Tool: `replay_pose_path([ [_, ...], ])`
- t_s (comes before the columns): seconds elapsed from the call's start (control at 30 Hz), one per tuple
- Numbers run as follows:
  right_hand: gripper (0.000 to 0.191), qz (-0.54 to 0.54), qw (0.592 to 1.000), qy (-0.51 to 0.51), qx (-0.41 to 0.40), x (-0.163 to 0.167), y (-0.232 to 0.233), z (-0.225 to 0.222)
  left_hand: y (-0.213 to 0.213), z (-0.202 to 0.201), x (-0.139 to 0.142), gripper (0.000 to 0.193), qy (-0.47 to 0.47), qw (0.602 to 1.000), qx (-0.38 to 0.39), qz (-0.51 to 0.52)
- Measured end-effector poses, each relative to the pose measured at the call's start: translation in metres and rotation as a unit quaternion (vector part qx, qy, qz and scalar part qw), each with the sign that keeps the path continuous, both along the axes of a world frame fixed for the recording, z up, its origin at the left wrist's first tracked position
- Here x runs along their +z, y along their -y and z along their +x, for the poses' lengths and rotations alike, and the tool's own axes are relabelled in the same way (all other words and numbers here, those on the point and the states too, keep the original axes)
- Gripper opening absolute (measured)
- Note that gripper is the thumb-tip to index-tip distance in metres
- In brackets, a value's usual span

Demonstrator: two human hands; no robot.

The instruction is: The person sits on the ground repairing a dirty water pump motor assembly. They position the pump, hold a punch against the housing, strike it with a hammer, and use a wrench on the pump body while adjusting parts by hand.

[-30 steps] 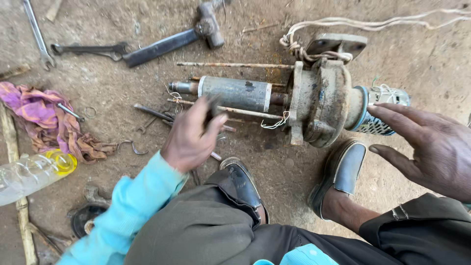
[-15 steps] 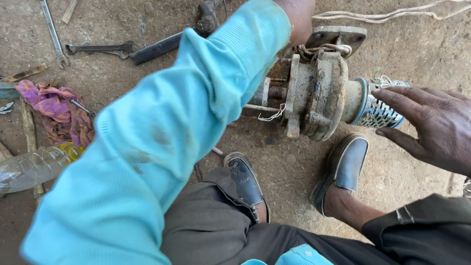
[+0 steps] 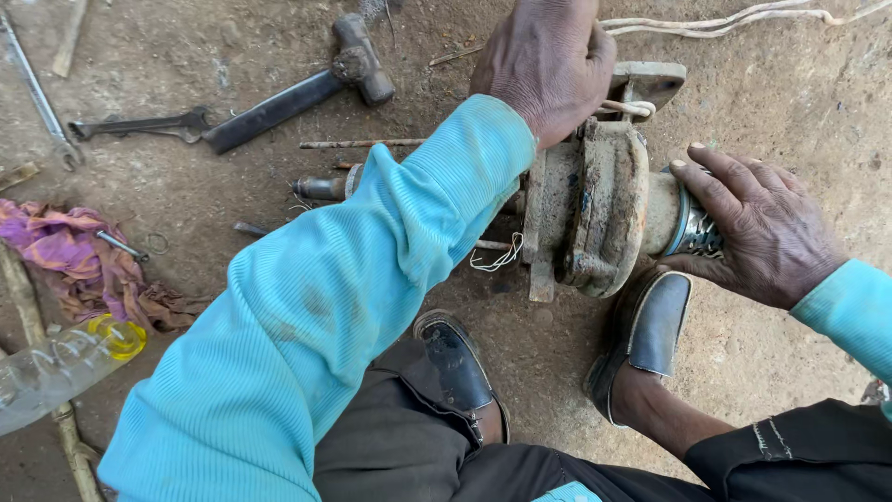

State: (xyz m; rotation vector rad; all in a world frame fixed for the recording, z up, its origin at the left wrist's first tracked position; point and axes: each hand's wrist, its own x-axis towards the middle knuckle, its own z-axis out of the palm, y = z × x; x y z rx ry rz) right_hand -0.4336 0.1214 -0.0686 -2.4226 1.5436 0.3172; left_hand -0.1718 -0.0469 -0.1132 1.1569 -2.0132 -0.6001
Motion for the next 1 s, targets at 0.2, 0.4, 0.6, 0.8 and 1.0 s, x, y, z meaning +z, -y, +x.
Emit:
replay_pose_path([
  [0.2,0.108,-0.011,0.999,0.028,0.030,0.003,0.008,0.003,-0.007,0.003,0.007,0.019,-0.005,0.995,-0.048,0.082],
  [0.4,0.106,-0.006,0.999,0.011,0.041,0.001,0.008,0.001,-0.015,0.009,0.034,0.023,-0.053,0.996,-0.051,0.048],
  [0.6,0.104,0.003,0.999,-0.001,0.047,0.001,0.009,-0.001,-0.009,0.010,0.041,0.013,-0.031,0.983,-0.099,0.152],
  [0.8,0.104,0.000,0.999,0.005,0.053,-0.001,0.009,-0.003,-0.003,0.008,0.022,0.015,-0.043,0.993,-0.070,0.080],
  [1.0,0.105,0.000,0.998,0.001,0.056,-0.003,0.008,-0.003,-0.006,-0.002,0.027,0.018,-0.056,0.997,-0.041,0.029],
])
